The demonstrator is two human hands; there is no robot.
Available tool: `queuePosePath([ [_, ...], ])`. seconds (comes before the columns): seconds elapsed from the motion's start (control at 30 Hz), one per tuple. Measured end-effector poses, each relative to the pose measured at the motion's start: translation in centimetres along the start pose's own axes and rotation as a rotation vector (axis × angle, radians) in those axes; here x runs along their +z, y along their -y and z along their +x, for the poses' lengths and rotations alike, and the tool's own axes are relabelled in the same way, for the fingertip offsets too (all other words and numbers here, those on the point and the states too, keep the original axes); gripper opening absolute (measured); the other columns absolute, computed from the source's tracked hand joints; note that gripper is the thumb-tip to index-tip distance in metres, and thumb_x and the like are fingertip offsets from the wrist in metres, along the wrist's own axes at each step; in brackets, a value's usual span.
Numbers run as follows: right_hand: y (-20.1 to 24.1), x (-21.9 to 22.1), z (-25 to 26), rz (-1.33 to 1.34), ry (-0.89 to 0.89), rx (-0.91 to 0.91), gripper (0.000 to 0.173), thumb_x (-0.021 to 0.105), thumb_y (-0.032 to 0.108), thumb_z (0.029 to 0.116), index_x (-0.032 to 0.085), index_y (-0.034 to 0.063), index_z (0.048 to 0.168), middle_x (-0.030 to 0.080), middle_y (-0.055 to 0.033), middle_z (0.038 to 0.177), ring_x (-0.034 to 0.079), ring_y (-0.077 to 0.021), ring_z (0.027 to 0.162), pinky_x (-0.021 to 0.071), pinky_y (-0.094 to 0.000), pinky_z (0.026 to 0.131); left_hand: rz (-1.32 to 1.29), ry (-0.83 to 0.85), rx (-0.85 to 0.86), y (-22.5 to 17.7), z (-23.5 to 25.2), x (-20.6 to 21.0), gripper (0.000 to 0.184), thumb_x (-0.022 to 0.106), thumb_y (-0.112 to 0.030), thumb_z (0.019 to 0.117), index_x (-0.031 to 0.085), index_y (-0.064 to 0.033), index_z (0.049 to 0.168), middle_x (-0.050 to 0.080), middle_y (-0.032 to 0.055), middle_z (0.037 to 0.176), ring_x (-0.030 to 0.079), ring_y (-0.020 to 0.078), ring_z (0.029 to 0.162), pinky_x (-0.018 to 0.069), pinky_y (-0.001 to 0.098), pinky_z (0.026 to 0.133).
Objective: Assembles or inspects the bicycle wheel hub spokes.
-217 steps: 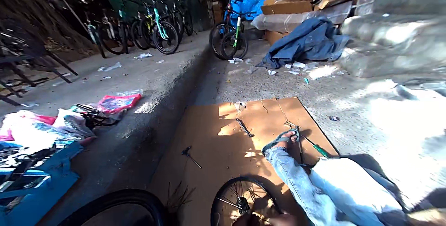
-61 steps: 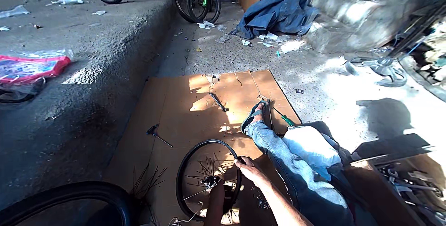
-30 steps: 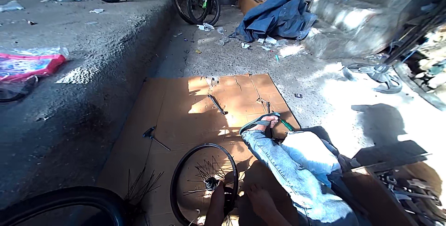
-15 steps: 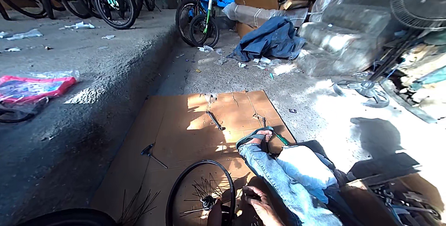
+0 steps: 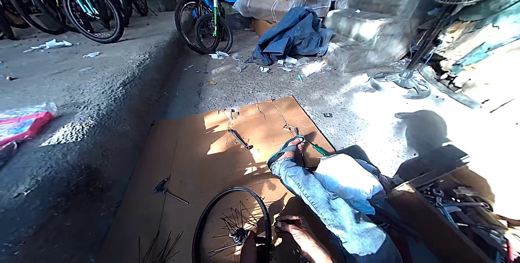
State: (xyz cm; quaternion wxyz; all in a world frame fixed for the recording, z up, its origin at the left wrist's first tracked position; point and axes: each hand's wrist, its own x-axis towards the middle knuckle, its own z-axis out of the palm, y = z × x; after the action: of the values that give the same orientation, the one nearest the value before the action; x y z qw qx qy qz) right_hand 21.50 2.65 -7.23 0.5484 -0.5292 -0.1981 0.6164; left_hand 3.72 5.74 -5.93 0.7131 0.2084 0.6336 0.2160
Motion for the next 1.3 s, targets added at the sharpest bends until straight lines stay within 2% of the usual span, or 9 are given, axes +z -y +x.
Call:
queuePosePath([
  [0.23, 0.7, -0.2, -0.1, -0.218, 0.038, 0.006, 0.014, 0.073, 0.003, 0.0929, 0.073, -0.0028, 0.106, 0.076, -0.0135, 0.095, 0.076, -0.0228, 0.083, 0.065, -0.0373, 0.079, -0.016, -0.018, -0.02, -0.1, -0.2, 0.1, 0.067, 0.017, -0.047, 0.1126, 0.06, 0.0046, 0.118, 0.071, 0.0227, 0.083, 0.067, 0.0288, 0.063, 0.0553, 0.0396, 0.057],
  [0.37, 0.8, -0.1, -0.1, -0.575, 0.069, -0.011, 0.025, 0.063, 0.028, 0.1023, 0.068, 0.0062, 0.112, 0.072, -0.0053, 0.096, 0.071, -0.0127, 0.083, 0.0603, -0.0323, 0.081, 0.014, -0.032, -0.027, 0.4, 1.5, -0.4, 0.065, 0.02, -0.05, 0.1112, 0.06, 0.001, 0.12, 0.073, 0.0207, 0.091, 0.071, 0.0306, 0.069, 0.0589, 0.0445, 0.062],
  [0.63, 1.0, 1.1, 0.7, -0.936, -0.05, 0.086, 0.071, 0.035, 0.065, 0.1046, 0.071, 0.0035, 0.111, 0.071, -0.0168, 0.104, 0.068, -0.0294, 0.102, 0.0514, -0.0534, 0.093, 0.057, -0.085, -0.055, -1.5, -2.9, 1.6, 0.06, 0.016, -0.045, 0.1135, 0.055, -0.0008, 0.125, 0.07, 0.0181, 0.095, 0.066, 0.0259, 0.072, 0.0533, 0.0385, 0.065],
  [0.83, 1.6, 0.5, 1.1, -0.85, 0.152, -0.046, 0.033, 0.049, 0.02, 0.1037, 0.054, 0.0104, 0.136, 0.065, -0.0141, 0.119, 0.065, -0.0242, 0.106, 0.0533, -0.0454, 0.093, 0.022, -0.007, -0.003, -0.2, -0.2, 0.1, 0.065, 0.019, -0.046, 0.1127, 0.062, 0.0035, 0.118, 0.074, 0.0186, 0.092, 0.069, 0.0256, 0.069, 0.0572, 0.0402, 0.063],
  [0.97, 0.9, 1.2, 1.7, -0.802, 0.076, 0.003, 0.037, 0.048, 0.03, 0.1077, 0.059, 0.0075, 0.134, 0.066, -0.0146, 0.125, 0.064, -0.0237, 0.115, 0.0506, -0.0442, 0.101, 0.054, -0.1, 0.028, -0.5, -2.1, 1.0, 0.064, 0.018, -0.043, 0.114, 0.058, 0.0059, 0.124, 0.072, 0.0235, 0.096, 0.069, 0.0291, 0.074, 0.0568, 0.041, 0.065],
  [1.03, 0.8, 1.3, 1.9, -0.865, 0.068, 0.005, 0.046, 0.04, 0.039, 0.1101, 0.061, 0.0049, 0.134, 0.066, -0.0172, 0.127, 0.063, -0.0271, 0.12, 0.0475, -0.0479, 0.105, 0.131, -0.133, -0.119, -2.6, -5.1, 2.1, 0.055, 0.014, -0.034, 0.1155, 0.05, -0.001, 0.14, 0.066, 0.022, 0.123, 0.066, 0.0316, 0.104, 0.0508, 0.0444, 0.093],
  [1.13, 1.2, 1.1, 1.4, -0.882, 0.127, -0.027, 0.039, 0.039, 0.032, 0.1097, 0.057, 0.0067, 0.134, 0.064, -0.0157, 0.125, 0.064, -0.0249, 0.114, 0.0508, -0.0457, 0.1, 0.147, 0.248, 0.161, -0.5, -1.0, -1.8, 0.061, 0.018, -0.035, 0.1127, 0.054, 0.0125, 0.125, 0.072, 0.0281, 0.1, 0.074, 0.0317, 0.079, 0.0599, 0.0431, 0.066],
  [1.23, 1.4, 1.3, 1.2, -0.838, 0.137, -0.036, 0.034, 0.046, 0.014, 0.1032, 0.056, 0.0075, 0.135, 0.063, -0.0167, 0.125, 0.064, -0.0262, 0.11, 0.0523, -0.046, 0.096, 0.182, -0.17, -0.093, -5.1, -8.8, 4.9, 0.054, 0.015, -0.033, 0.1153, 0.055, 0.0017, 0.128, 0.065, 0.0179, 0.102, 0.061, 0.0232, 0.077, 0.049, 0.034, 0.072],
  [1.3, 0.9, 1.8, 1.5, -0.769, 0.081, 0.011, 0.031, 0.047, 0.017, 0.1049, 0.057, 0.0073, 0.132, 0.063, -0.0168, 0.12, 0.066, -0.0264, 0.102, 0.0554, -0.0463, 0.088, 0.189, -0.104, -0.048, -3.9, -7.1, 3.5, 0.055, 0.012, -0.032, 0.1151, 0.054, 0.0027, 0.127, 0.069, 0.0177, 0.102, 0.065, 0.022, 0.076, 0.0513, 0.0338, 0.068],
])
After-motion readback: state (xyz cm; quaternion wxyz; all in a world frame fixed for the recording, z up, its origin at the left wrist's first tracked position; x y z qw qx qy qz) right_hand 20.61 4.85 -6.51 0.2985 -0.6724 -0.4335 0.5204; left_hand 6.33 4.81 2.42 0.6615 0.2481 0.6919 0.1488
